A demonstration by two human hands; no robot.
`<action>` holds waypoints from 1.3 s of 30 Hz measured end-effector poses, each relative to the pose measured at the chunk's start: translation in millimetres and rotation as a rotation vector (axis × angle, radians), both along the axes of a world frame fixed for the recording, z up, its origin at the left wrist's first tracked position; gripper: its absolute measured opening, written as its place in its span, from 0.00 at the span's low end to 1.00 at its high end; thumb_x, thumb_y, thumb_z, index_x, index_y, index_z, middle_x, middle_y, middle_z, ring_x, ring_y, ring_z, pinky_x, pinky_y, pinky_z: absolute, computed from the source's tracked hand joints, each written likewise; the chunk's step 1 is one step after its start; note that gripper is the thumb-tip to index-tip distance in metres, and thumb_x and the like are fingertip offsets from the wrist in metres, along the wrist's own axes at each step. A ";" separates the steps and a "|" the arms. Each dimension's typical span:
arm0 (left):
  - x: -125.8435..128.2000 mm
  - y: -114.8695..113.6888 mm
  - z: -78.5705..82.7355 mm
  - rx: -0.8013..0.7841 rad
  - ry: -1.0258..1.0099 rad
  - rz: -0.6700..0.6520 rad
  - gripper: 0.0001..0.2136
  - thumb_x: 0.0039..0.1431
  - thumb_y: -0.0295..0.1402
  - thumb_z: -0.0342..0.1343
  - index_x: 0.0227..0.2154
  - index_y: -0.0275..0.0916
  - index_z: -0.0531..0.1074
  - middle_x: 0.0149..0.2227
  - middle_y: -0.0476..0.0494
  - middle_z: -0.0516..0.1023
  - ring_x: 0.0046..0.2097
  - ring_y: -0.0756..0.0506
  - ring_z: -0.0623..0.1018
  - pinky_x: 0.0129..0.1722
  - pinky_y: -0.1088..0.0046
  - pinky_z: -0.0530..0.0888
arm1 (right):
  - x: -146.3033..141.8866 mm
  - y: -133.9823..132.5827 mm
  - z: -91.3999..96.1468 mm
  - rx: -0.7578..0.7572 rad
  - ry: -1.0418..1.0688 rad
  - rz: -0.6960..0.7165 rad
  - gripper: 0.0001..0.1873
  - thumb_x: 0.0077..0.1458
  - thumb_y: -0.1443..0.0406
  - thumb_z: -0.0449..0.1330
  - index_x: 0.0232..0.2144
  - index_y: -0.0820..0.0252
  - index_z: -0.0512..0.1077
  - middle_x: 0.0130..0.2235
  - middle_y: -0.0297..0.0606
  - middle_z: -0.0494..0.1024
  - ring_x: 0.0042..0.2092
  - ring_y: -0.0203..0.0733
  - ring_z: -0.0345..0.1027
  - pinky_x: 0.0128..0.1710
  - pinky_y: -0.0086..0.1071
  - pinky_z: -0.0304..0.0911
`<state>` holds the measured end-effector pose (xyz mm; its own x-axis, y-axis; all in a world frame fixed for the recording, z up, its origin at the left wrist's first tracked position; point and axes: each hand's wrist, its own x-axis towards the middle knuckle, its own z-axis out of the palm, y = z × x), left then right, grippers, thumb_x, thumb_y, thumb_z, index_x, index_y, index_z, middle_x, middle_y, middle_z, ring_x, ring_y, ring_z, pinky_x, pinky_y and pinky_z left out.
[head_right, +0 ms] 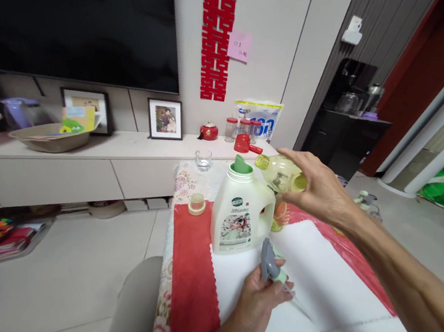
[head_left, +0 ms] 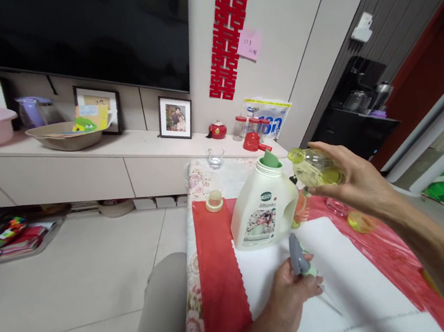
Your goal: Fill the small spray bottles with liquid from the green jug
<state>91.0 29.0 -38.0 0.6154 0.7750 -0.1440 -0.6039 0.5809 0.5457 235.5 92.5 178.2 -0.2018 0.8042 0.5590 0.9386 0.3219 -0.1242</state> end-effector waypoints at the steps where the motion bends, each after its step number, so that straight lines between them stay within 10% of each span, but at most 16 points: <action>1: -1.2 0.3 1.5 0.000 -0.002 -0.002 0.32 0.34 0.41 0.77 0.44 0.37 0.74 0.34 0.46 0.75 0.38 0.46 0.78 0.43 0.66 0.71 | 3.6 -9.7 -7.1 -0.026 0.052 -0.016 0.42 0.49 0.54 0.68 0.64 0.48 0.62 0.58 0.39 0.69 0.56 0.53 0.66 0.56 0.48 0.64; 12: -12.0 2.4 13.9 0.128 0.035 0.158 0.23 0.46 0.39 0.73 0.45 0.39 0.74 0.38 0.47 0.77 0.41 0.45 0.80 0.48 0.62 0.75 | 66.0 -145.2 -110.3 -0.278 0.162 -0.313 0.41 0.53 0.48 0.65 0.66 0.42 0.58 0.62 0.36 0.66 0.58 0.56 0.65 0.56 0.49 0.66; 20: -20.7 2.7 23.0 0.187 0.063 0.270 0.21 0.49 0.36 0.71 0.45 0.40 0.74 0.41 0.47 0.78 0.45 0.43 0.81 0.53 0.58 0.75 | 87.5 -193.0 -171.2 -0.239 -0.025 -0.308 0.34 0.60 0.54 0.57 0.66 0.50 0.56 0.60 0.43 0.65 0.59 0.53 0.62 0.55 0.48 0.65; 39: -16.0 -1.1 -1.1 0.377 0.090 0.045 0.18 0.55 0.38 0.68 0.48 0.42 0.75 0.45 0.46 0.78 0.48 0.43 0.75 0.56 0.59 0.67 | 17.1 -168.0 -163.4 -0.277 0.033 -0.130 0.41 0.56 0.66 0.56 0.69 0.48 0.48 0.63 0.44 0.59 0.62 0.54 0.54 0.59 0.53 0.63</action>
